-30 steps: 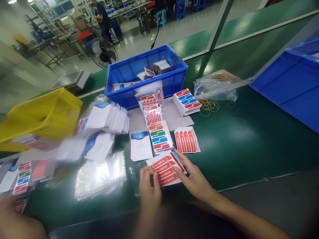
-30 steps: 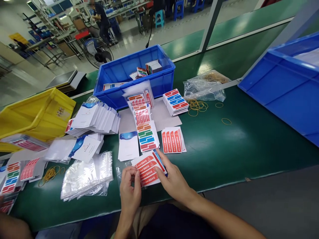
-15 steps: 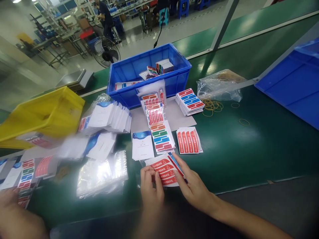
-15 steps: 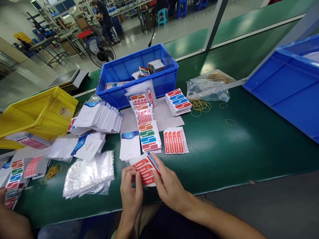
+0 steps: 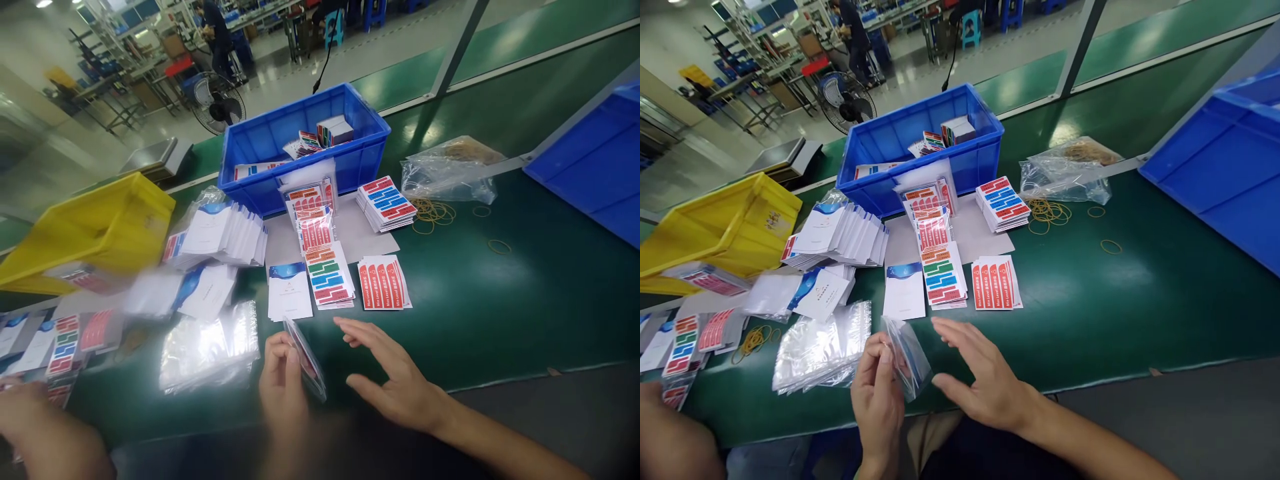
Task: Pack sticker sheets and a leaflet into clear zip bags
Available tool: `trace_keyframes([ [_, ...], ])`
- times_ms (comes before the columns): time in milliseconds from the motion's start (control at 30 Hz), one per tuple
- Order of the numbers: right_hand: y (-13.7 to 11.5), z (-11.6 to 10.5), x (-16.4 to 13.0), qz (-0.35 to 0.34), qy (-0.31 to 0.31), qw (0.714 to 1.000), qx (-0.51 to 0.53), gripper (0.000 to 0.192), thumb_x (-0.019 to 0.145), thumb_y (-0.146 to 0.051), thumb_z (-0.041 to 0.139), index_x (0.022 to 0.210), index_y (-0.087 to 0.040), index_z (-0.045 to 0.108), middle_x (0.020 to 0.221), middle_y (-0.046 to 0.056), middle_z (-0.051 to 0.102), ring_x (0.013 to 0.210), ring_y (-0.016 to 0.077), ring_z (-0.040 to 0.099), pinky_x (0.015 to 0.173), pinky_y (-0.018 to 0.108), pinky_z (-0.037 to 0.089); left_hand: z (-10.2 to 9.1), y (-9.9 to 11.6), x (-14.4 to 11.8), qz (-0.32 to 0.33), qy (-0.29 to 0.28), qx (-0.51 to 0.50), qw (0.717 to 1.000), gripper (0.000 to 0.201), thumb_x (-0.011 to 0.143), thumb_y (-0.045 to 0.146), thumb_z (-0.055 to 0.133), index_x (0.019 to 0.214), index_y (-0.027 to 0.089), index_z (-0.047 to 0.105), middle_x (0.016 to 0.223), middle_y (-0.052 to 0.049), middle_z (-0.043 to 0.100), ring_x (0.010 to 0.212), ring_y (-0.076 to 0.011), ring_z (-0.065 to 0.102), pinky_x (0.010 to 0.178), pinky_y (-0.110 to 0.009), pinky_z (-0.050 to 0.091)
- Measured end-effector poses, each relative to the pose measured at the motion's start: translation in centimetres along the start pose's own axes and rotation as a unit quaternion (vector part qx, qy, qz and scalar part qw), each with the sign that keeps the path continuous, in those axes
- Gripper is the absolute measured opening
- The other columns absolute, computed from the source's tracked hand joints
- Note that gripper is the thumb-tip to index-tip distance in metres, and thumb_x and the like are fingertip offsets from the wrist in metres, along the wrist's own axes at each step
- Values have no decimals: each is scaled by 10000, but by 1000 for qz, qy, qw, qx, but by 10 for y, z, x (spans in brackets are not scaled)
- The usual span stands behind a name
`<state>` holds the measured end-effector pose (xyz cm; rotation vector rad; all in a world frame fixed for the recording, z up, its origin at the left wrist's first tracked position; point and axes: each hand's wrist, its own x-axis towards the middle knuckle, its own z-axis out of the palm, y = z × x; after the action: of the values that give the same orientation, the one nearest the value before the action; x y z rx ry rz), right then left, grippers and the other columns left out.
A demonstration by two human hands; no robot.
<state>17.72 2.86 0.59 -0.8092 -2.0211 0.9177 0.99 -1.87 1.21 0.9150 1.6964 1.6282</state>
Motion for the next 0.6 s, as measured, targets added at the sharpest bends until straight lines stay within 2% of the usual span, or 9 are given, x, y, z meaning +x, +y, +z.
trace_keyframes([
  [67,0,8,-1,-42,-24,999,-24,706,849,-377,628,1429,-166,286,1364,172,493,1242,276,483,1003,428,464,4,7,-4,-4,11,-42,999,283,874,336,554,651,168,511,869,-10,503,634,-93,487,554,-218,418],
  [133,0,17,0,-70,-43,996,-32,797,814,-405,668,1440,-136,254,1390,204,463,1297,305,430,1045,468,419,7,13,-8,1,-10,-63,998,254,879,309,551,668,171,520,890,-2,495,618,-78,478,544,-210,415],
  [167,0,20,0,-76,-44,996,-22,764,827,-371,657,1435,-133,262,1381,205,474,1293,301,438,1043,463,421,8,15,-9,12,-28,-62,998,240,884,292,543,675,175,526,891,-1,493,646,-83,492,573,-211,427],
  [233,0,22,3,-68,-29,997,20,534,879,-232,572,1368,-166,368,1305,166,558,1222,262,519,997,418,468,6,15,-9,51,-60,-24,997,185,892,256,527,722,188,552,913,-10,496,779,-114,529,693,-228,456],
  [300,2,19,6,-31,0,997,73,329,902,-123,482,1218,-212,505,1162,102,656,1079,209,619,907,348,521,1,12,-5,108,-52,48,992,30,870,221,556,877,213,585,1012,-29,493,982,-153,514,855,-259,439],
  [367,6,11,8,21,23,994,108,239,909,-106,468,1079,-233,577,1035,53,701,943,173,669,819,290,546,-7,7,4,153,-42,122,980,287,826,193,616,1101,237,546,1160,-56,461,1147,-183,449,966,-293,390],
  [433,11,4,9,48,34,990,126,196,905,-119,491,1014,-237,604,964,29,710,870,156,680,772,262,549,-14,2,14,176,-100,175,963,429,802,169,646,1200,246,503,1210,-70,465,1184,-194,439,990,-315,383],
  [533,19,-4,10,42,32,989,139,167,889,-122,516,970,-226,619,921,27,713,831,156,681,745,264,549,-19,1,26,200,-227,213,929,296,810,140,636,1084,236,578,1032,-45,580,1006,-174,539,857,-302,456],
  [600,23,-6,10,27,32,989,140,159,878,-120,524,951,-215,628,905,37,716,813,163,682,728,275,550,-17,3,30,221,-261,213,915,187,809,117,632,963,219,608,876,-21,613,868,-161,558,751,-289,469],
])
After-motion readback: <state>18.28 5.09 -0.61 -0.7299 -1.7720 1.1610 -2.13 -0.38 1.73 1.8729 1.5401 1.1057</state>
